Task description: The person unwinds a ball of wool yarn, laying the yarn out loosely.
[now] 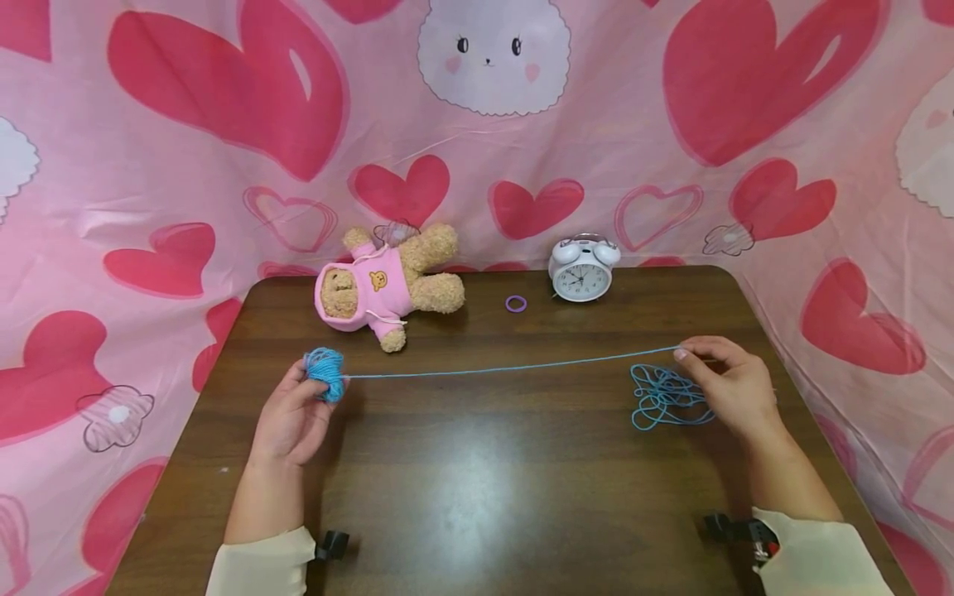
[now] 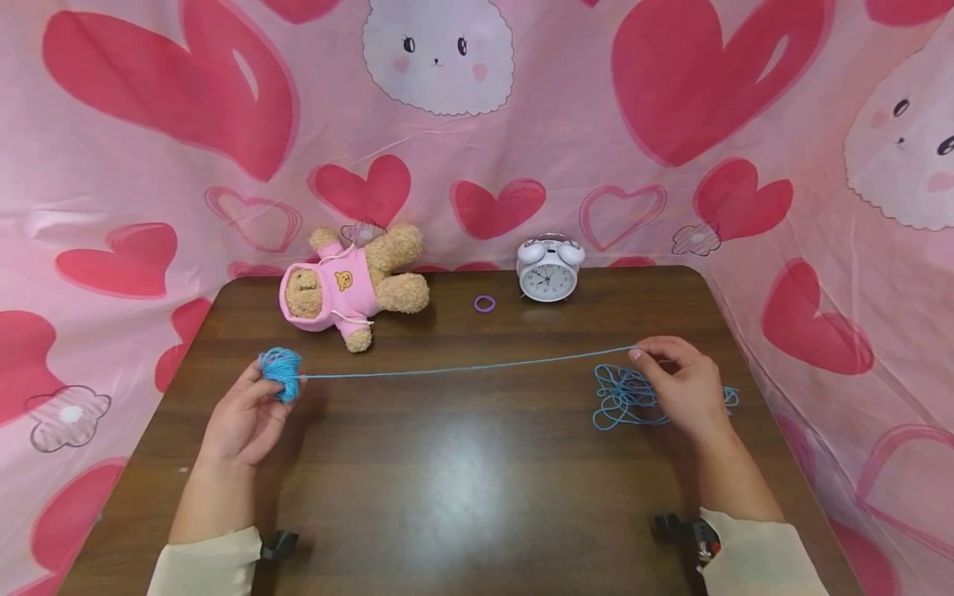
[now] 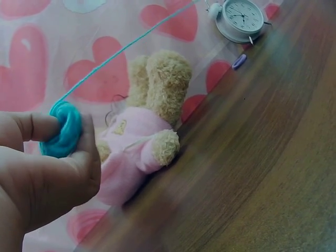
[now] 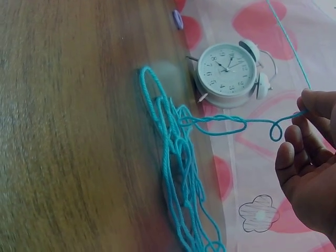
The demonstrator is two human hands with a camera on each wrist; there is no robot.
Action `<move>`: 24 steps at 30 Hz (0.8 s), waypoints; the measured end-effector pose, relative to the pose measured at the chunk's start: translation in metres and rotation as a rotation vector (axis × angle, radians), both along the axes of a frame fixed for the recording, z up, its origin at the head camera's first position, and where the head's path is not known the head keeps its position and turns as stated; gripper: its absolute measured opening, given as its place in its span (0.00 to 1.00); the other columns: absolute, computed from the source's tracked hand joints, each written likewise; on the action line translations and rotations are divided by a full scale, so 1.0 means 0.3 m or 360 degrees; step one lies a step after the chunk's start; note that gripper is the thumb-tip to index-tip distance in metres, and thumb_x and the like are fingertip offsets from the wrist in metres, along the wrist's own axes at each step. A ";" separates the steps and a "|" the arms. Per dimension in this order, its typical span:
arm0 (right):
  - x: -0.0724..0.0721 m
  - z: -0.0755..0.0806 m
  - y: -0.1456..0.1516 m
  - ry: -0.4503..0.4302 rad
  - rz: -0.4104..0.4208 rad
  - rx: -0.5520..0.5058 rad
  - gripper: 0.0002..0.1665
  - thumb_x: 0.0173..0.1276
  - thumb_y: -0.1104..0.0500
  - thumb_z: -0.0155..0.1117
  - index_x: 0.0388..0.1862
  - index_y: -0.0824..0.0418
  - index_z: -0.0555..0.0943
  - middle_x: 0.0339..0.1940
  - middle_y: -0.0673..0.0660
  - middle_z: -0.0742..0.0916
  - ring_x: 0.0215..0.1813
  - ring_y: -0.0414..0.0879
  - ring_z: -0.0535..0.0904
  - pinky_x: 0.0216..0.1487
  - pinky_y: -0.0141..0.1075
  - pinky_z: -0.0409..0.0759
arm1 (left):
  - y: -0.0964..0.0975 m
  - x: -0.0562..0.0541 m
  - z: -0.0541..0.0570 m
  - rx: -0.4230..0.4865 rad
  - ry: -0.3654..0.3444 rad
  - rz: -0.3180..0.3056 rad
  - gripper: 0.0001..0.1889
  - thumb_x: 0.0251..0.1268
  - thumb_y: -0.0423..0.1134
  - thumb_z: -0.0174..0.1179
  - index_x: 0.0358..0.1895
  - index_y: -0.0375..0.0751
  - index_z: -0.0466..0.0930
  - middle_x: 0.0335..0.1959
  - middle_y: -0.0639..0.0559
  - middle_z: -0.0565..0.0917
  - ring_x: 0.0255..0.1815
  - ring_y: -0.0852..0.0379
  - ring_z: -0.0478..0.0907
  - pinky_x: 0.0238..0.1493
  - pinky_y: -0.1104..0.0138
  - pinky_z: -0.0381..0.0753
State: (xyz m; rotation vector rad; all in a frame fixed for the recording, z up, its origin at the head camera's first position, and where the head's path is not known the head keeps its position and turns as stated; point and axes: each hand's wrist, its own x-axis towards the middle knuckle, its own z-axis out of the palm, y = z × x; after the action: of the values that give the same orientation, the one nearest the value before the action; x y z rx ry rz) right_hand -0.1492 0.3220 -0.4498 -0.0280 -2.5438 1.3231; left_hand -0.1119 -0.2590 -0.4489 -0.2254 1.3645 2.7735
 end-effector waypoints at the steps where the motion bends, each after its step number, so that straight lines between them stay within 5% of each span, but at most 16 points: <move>1: 0.000 0.000 0.002 0.0001 0.0004 0.0006 0.14 0.72 0.54 0.72 0.45 0.65 0.88 0.42 0.31 0.85 0.43 0.26 0.79 0.40 0.18 0.74 | -0.002 -0.001 -0.001 0.0028 0.0001 -0.0006 0.17 0.80 0.23 0.46 0.64 0.41 0.71 0.58 0.47 0.75 0.57 0.52 0.82 0.62 0.62 0.81; 12: 0.005 -0.022 0.058 -0.0006 -0.0044 0.0058 0.16 0.73 0.53 0.71 0.46 0.66 0.88 0.40 0.26 0.83 0.44 0.23 0.77 0.41 0.15 0.72 | -0.021 -0.002 -0.022 0.0174 0.0138 0.0022 0.16 0.80 0.23 0.45 0.64 0.38 0.67 0.53 0.45 0.80 0.56 0.46 0.85 0.62 0.58 0.82; 24: 0.024 -0.066 0.176 -0.0043 -0.0093 0.0125 0.17 0.74 0.53 0.70 0.49 0.67 0.86 0.37 0.23 0.81 0.38 0.21 0.76 0.37 0.16 0.72 | -0.050 0.004 -0.033 0.0203 0.0112 0.0134 0.09 0.81 0.26 0.48 0.55 0.37 0.74 0.48 0.45 0.83 0.57 0.47 0.85 0.60 0.61 0.83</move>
State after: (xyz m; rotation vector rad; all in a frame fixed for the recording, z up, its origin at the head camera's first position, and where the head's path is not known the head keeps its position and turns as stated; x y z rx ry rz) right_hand -0.1421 0.3748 -0.4698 -0.1042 -2.5947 1.2082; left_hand -0.1106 -0.2739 -0.4587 -0.1861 1.2129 2.9513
